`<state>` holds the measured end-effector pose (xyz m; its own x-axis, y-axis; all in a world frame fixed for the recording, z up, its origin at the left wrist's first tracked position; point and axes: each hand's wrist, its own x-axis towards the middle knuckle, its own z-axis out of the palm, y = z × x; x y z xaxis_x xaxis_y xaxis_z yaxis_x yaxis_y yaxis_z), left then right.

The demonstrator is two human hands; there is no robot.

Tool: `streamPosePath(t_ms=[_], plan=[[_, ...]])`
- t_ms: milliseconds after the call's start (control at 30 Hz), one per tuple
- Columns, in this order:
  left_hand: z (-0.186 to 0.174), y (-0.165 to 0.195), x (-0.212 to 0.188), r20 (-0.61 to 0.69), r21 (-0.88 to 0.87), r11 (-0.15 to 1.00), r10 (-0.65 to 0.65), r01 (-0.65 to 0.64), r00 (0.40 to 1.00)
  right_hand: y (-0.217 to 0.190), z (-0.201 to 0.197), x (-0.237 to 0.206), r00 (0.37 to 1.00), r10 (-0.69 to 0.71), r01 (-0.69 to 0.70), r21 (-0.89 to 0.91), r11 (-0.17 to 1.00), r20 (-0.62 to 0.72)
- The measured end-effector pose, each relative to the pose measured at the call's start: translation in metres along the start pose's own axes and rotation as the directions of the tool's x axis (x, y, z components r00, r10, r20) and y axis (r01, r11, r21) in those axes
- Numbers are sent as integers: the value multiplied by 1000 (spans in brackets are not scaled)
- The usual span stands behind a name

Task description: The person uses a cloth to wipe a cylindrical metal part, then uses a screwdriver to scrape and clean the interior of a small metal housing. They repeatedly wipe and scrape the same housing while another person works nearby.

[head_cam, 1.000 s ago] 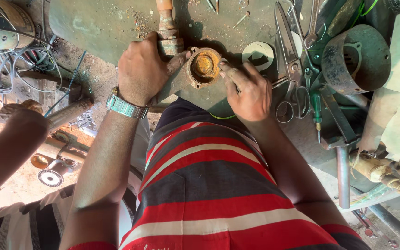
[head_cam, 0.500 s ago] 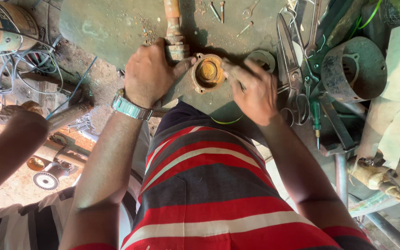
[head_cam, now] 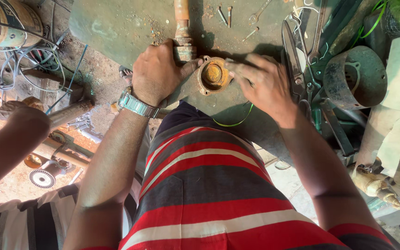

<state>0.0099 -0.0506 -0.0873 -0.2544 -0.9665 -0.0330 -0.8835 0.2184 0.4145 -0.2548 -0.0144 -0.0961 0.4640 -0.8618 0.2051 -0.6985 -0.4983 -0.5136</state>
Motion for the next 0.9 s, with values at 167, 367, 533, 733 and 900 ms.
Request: streamPosePath(t_ms=[167,367,533,733,900], plan=[[-1,1,0,67,-2,998,-64,64,996,1,-4,0,999,34,-30,-88,996,43],[-2,0,1,57,19,999,-49,48,997,12,-11,11,993,-1,13,-95,995,120],[-3,1,1,122,-3,996,-88,89,989,21,-7,12,988,-57,85,-195,977,146],[-5,0,1,114,-12,997,-77,79,991,19,-13,8,978,-18,46,-132,990,207],[-5,-1,0,101,-5,998,-54,55,993,9,-15,14,986,-51,74,-142,987,157]])
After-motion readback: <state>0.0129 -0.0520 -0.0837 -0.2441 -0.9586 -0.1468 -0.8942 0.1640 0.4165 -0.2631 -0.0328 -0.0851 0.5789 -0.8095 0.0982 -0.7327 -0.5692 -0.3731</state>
